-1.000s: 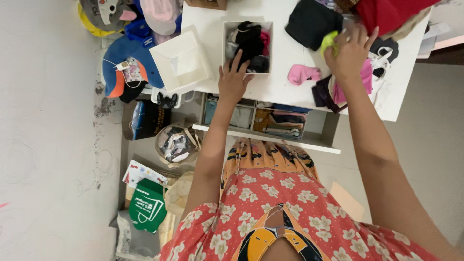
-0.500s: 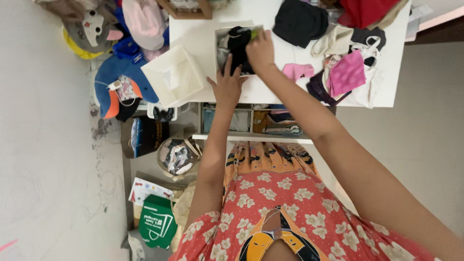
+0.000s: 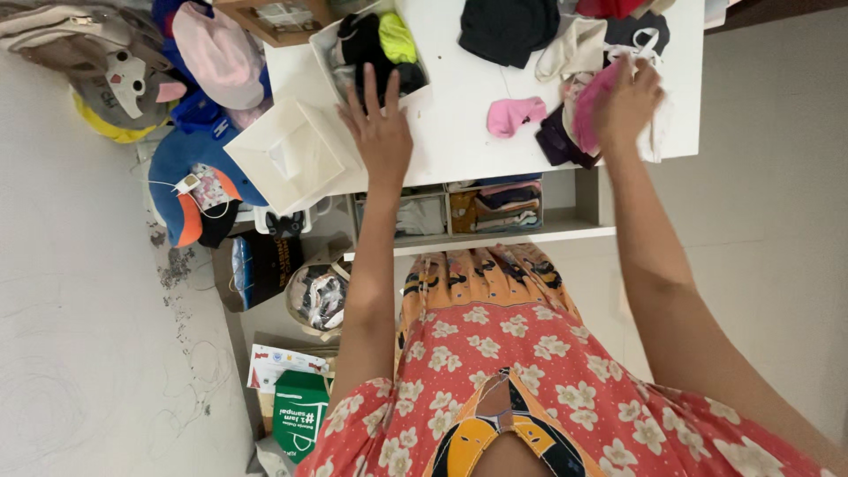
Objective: The person sorts and organizes items of clothing by hand into a set of drawer organizers, moving various garments from a pile on the surface into specific compartments.
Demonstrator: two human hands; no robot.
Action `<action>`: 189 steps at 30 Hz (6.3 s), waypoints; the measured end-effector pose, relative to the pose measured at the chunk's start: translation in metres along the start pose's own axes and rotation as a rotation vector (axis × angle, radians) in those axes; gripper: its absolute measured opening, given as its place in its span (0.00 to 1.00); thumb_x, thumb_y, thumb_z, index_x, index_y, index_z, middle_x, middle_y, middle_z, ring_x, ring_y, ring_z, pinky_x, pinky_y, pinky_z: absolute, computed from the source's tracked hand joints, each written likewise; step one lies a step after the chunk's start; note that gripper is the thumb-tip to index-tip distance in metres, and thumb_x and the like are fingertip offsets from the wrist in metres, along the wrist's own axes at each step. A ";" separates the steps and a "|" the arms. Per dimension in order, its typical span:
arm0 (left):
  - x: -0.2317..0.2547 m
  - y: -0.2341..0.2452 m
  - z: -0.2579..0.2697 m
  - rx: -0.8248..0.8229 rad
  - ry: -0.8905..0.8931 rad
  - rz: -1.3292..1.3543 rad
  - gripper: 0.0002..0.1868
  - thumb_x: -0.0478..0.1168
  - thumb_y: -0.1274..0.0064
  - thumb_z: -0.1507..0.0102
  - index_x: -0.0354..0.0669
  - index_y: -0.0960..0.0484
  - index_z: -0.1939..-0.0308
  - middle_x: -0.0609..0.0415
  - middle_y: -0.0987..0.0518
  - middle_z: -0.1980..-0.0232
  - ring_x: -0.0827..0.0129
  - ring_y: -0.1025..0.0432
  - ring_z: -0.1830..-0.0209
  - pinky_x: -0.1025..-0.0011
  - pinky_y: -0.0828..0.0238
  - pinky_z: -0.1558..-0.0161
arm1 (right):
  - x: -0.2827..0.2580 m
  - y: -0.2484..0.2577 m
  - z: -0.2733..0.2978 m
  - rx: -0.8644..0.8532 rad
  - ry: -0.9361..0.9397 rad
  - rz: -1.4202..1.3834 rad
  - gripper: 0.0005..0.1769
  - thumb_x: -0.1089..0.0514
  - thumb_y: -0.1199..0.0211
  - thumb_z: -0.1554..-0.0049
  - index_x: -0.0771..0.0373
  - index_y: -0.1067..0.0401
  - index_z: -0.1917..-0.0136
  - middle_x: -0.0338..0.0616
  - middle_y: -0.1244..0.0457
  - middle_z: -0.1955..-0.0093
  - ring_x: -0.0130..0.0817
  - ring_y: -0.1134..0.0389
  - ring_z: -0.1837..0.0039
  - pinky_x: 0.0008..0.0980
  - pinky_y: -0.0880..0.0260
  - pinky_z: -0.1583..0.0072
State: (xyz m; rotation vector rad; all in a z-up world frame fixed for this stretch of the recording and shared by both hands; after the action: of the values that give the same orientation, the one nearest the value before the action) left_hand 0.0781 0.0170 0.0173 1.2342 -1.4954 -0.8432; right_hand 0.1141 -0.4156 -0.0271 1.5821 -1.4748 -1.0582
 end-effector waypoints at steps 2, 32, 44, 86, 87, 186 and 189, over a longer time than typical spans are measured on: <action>0.024 0.011 0.012 0.219 -0.184 0.087 0.24 0.43 0.50 0.25 0.56 0.30 0.24 0.54 0.48 0.17 0.47 0.57 0.16 0.39 0.63 0.19 | 0.035 0.000 0.007 -0.159 -0.061 -0.061 0.26 0.59 0.30 0.46 0.66 0.29 0.35 0.59 0.34 0.41 0.58 0.36 0.40 0.57 0.41 0.40; 0.045 0.010 0.055 -0.387 0.440 1.306 0.14 0.46 0.43 0.33 0.46 0.13 0.48 0.59 0.12 0.58 0.75 0.18 0.59 0.73 0.19 0.49 | -0.185 0.060 0.006 -0.954 -0.166 -1.672 0.46 0.76 0.36 0.38 0.59 0.50 0.13 0.44 0.31 0.45 0.27 0.30 0.43 0.26 0.28 0.37; -0.003 -0.049 0.140 -0.390 0.142 0.620 0.07 0.39 0.38 0.33 0.38 0.15 0.59 0.45 0.14 0.55 0.56 0.18 0.52 0.62 0.20 0.43 | -0.192 0.005 0.097 -0.991 -0.009 -1.248 0.28 0.66 0.35 0.40 0.56 0.33 0.28 0.46 0.35 0.32 0.36 0.30 0.35 0.38 0.29 0.37; 0.169 0.023 0.007 -0.305 -0.039 1.234 0.30 0.45 0.42 0.33 0.44 0.34 0.29 0.46 0.30 0.30 0.51 0.31 0.35 0.56 0.31 0.42 | -0.086 0.159 -0.049 -0.801 0.145 -1.305 0.03 0.64 0.39 0.30 0.65 0.30 0.43 0.32 0.37 0.52 0.17 0.38 0.48 0.19 0.38 0.48; 0.168 0.014 0.006 -0.524 0.198 1.337 0.24 0.43 0.43 0.36 0.43 0.24 0.37 0.49 0.19 0.41 0.59 0.16 0.52 0.63 0.19 0.62 | -0.086 0.160 -0.049 -0.799 0.149 -1.305 0.03 0.64 0.39 0.30 0.65 0.30 0.43 0.32 0.37 0.52 0.17 0.38 0.48 0.19 0.38 0.48; 0.158 0.106 0.010 -0.614 -0.035 1.863 0.60 0.31 0.33 0.40 0.65 0.62 0.18 0.85 0.44 0.25 0.67 0.20 0.53 0.65 0.17 0.49 | -0.066 0.242 -0.066 -0.537 -0.323 -1.841 0.38 0.72 0.35 0.34 0.64 0.48 0.17 0.54 0.28 0.48 0.37 0.23 0.45 0.35 0.20 0.45; 0.169 0.111 0.021 -0.660 -0.079 1.720 0.51 0.25 0.34 0.35 0.55 0.48 0.17 0.52 0.18 0.40 0.66 0.23 0.40 0.67 0.23 0.35 | -0.050 0.246 -0.067 -0.511 -0.282 -1.819 0.33 0.75 0.37 0.32 0.67 0.45 0.18 0.55 0.28 0.48 0.35 0.25 0.47 0.30 0.21 0.45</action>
State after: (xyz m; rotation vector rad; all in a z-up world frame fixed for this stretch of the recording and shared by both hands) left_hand 0.0258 -0.1212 0.1571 -0.6798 -1.4998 -0.0846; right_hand 0.0742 -0.3896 0.2287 2.1730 0.6246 -2.3140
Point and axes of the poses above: each hand's wrist, its own z-axis away from the middle knuckle, its own y-axis out of the back of the hand, x = y × z, the point moved 4 cm from there along -z, towards the middle knuckle
